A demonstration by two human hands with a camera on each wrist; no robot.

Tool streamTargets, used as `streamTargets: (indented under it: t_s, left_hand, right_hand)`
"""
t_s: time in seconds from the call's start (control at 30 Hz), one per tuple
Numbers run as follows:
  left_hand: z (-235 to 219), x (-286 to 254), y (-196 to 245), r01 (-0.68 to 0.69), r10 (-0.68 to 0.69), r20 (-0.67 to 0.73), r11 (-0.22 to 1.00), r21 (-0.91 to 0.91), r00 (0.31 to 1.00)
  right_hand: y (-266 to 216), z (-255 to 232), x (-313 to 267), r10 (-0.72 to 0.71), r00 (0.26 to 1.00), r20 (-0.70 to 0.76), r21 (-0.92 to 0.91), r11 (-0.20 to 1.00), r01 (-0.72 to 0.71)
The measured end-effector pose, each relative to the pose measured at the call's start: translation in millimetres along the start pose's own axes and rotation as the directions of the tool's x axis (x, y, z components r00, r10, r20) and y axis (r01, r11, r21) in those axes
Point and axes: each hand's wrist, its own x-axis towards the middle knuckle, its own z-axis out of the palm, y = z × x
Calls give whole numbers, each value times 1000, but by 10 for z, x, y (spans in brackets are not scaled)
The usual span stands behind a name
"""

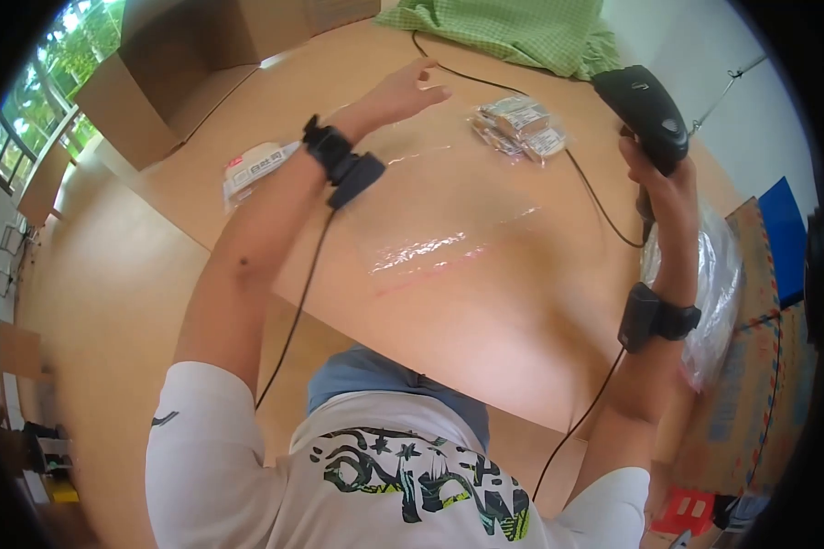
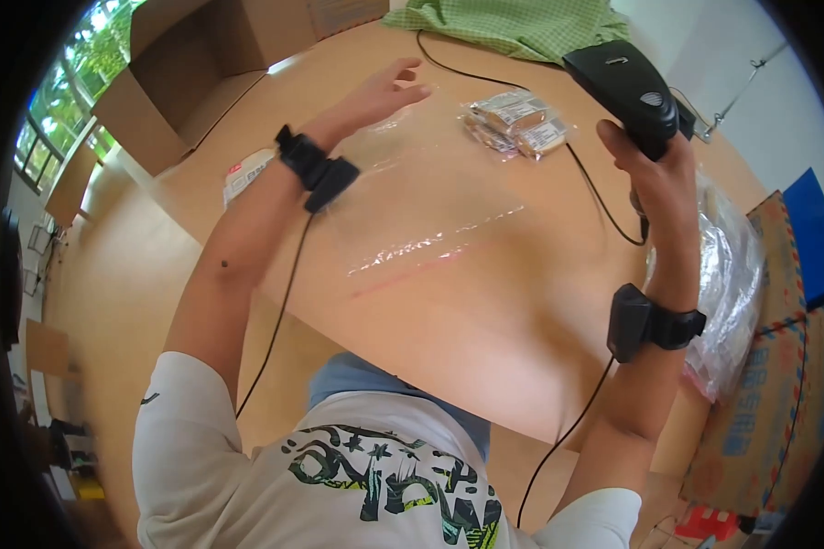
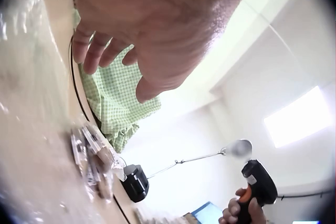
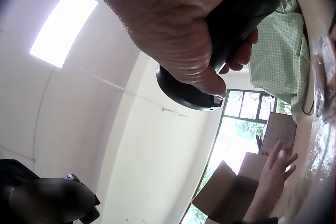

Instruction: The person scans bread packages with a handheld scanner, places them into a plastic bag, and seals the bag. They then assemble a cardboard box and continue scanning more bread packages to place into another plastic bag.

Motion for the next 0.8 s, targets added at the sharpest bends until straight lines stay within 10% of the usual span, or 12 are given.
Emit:
streamTargets:
  t_s: [0.2, 0.27, 0.47, 0.57, 0.6, 0.67, 0.8]
  left_hand:
    - [-1239, -1050, -658, -72, -53, 225, 855, 514, 973]
    - [-1470, -1404, -655, 84, -261, 220, 802, 592, 940]
    - [-1491, -1809, -427, 174, -334, 168, 784, 596, 928]
    - [-1622, -1687, -633, 345, -378, 30, 871, 349, 925]
    - [-1676, -1632, -783, 366, -364, 39, 928, -69, 931]
    - [-1737, -1546, -941, 225, -322, 38, 569, -791, 946]
    - [-1502, -1226, -980, 128, -211, 88, 187, -974, 974]
  right_hand:
    - [49, -8, 23, 100, 994, 51, -121, 988, -94]
    - [0, 48, 1, 108, 992, 67, -153, 983, -97]
    - [-114, 174, -83, 74, 986, 148, -207, 977, -42]
    - [-52, 192, -78, 22, 980, 197, -173, 985, 13]
    - [-71, 191, -82, 26, 977, 210, -167, 986, 9]
    - [-105, 182, -97, 35, 973, 229, -150, 989, -1]
    - [-68, 179, -85, 25, 975, 222, -158, 987, 11]
